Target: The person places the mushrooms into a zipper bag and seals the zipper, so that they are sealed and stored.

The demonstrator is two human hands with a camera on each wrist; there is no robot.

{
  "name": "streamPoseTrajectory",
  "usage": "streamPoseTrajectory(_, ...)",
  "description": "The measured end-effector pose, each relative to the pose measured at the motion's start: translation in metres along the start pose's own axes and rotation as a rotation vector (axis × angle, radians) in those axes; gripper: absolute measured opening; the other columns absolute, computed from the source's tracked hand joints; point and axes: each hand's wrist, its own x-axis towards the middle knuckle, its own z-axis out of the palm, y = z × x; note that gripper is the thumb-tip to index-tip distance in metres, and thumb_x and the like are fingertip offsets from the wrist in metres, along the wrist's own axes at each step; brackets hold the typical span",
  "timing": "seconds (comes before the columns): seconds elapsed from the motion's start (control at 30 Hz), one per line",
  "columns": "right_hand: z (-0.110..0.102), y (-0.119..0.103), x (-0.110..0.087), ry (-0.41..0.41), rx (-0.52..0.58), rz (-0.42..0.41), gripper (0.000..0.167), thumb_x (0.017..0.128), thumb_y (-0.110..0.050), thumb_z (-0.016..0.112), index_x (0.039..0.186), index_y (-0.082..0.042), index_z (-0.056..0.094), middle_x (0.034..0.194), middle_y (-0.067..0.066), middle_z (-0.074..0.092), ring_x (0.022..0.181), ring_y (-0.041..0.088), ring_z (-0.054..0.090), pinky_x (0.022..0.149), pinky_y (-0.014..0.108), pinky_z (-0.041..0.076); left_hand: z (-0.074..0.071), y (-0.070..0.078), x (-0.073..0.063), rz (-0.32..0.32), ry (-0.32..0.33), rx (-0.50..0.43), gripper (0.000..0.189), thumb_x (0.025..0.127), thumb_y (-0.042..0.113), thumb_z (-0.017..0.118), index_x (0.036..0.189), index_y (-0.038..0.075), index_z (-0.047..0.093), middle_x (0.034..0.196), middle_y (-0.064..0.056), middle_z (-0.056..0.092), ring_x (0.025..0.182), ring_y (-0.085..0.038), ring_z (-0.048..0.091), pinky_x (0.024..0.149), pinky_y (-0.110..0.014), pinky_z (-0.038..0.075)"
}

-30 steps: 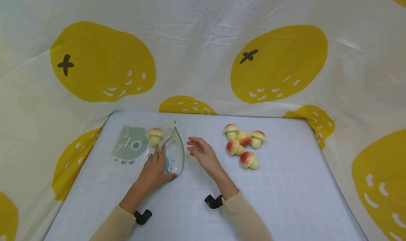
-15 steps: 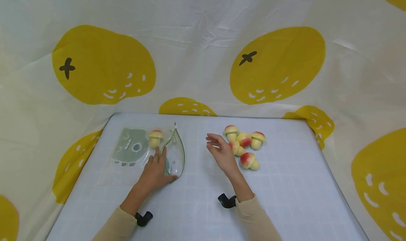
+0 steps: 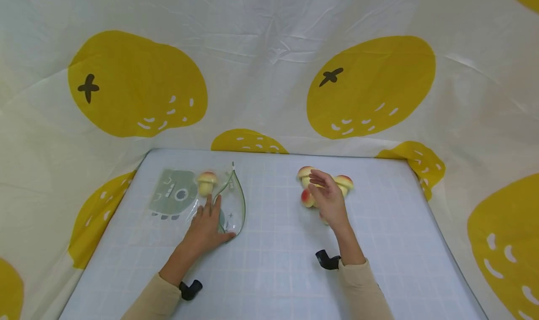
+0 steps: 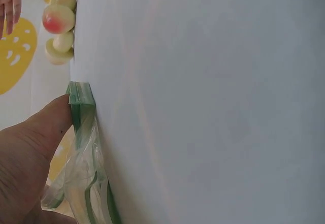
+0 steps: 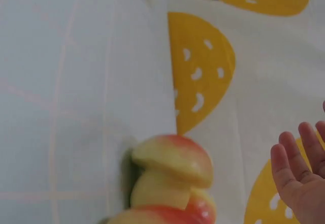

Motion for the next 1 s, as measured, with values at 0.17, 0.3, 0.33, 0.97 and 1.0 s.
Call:
streamPoseTrajectory(0.17,-0.026,0.009,0.006,0.091,-0.068,0.01,0.041,0.097,0.0,0.063,0.137,0.003,0.055,0.129,0.023,0.058,0.115,0.024,0.058,0.093,0.019,0.046,0.0,0.0,0.0,0.004,-0.002,0.007,0.12,0.073,0.056,0.084,0.158,0.002,0.019,0.16,-0.032,0.014,0.134,-0.064,0.026,0.095,-0.074,0.035)
streamPoseTrajectory(0.3,-0.042,0.016,0.009,0.155,-0.096,0.011,0.041,0.096,0.001,0.064,0.136,0.004,0.055,0.126,0.018,0.061,0.113,0.022,0.059,0.092,0.017,0.047,-0.001,0.0,0.0,0.003,-0.01,0.023,0.118,0.075,0.056,0.083,0.158,0.002,0.02,0.16,-0.033,0.013,0.134,-0.064,0.026,0.096,-0.074,0.035)
streamPoseTrajectory(0.33,-0.044,0.015,0.009,0.164,-0.102,0.01,0.041,0.096,0.002,0.064,0.136,0.005,0.055,0.124,0.015,0.062,0.113,0.023,0.059,0.092,0.017,0.047,0.0,0.0,0.0,0.003,-0.011,0.027,0.117,0.075,0.056,0.083,0.158,0.002,0.021,0.16,-0.033,0.013,0.134,-0.064,0.026,0.096,-0.074,0.035)
streamPoseTrajectory(0.97,-0.073,0.024,0.012,0.225,-0.262,0.243,0.049,0.096,-0.001,0.062,0.141,0.009,0.048,0.144,0.027,0.047,0.129,0.047,0.043,0.109,0.051,0.035,0.001,-0.001,-0.002,0.006,-0.034,0.048,0.095,0.079,0.059,0.078,0.147,0.001,0.047,0.161,-0.031,0.009,0.136,-0.063,0.024,0.098,-0.073,0.034)
streamPoseTrajectory(1.0,-0.075,0.028,0.012,0.218,-0.257,0.256,0.05,0.096,0.0,0.062,0.142,0.008,0.047,0.145,0.028,0.045,0.129,0.047,0.042,0.108,0.045,0.038,0.001,-0.002,-0.002,0.007,-0.034,0.049,0.094,0.079,0.059,0.078,0.147,0.0,0.048,0.161,-0.031,0.009,0.136,-0.063,0.024,0.098,-0.073,0.034)
